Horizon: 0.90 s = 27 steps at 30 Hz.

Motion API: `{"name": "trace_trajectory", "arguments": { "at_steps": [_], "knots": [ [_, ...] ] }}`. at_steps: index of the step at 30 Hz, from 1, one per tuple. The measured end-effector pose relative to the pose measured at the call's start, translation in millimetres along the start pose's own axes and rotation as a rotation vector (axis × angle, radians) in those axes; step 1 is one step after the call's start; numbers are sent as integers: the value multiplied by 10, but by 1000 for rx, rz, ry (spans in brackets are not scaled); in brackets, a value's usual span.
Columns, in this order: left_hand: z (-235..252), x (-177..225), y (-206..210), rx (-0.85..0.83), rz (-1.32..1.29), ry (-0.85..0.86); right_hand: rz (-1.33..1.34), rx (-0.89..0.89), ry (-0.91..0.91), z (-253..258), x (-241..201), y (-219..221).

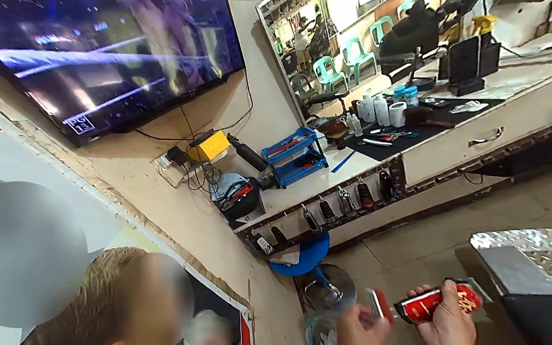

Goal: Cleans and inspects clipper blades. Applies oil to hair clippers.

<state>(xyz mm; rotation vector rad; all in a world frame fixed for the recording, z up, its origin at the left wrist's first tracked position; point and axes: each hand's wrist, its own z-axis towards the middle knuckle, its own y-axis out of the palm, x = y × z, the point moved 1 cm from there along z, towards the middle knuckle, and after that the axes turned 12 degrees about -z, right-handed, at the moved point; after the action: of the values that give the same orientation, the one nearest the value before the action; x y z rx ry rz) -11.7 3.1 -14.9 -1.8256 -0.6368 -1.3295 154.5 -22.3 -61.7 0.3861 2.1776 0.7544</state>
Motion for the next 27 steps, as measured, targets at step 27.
{"name": "trace_trajectory", "arguments": {
  "at_steps": [27],
  "knots": [
    [1229, -1287, -666, -302, 94, -426, 196, -79, 170, 791, -146, 1030]
  ]
}}
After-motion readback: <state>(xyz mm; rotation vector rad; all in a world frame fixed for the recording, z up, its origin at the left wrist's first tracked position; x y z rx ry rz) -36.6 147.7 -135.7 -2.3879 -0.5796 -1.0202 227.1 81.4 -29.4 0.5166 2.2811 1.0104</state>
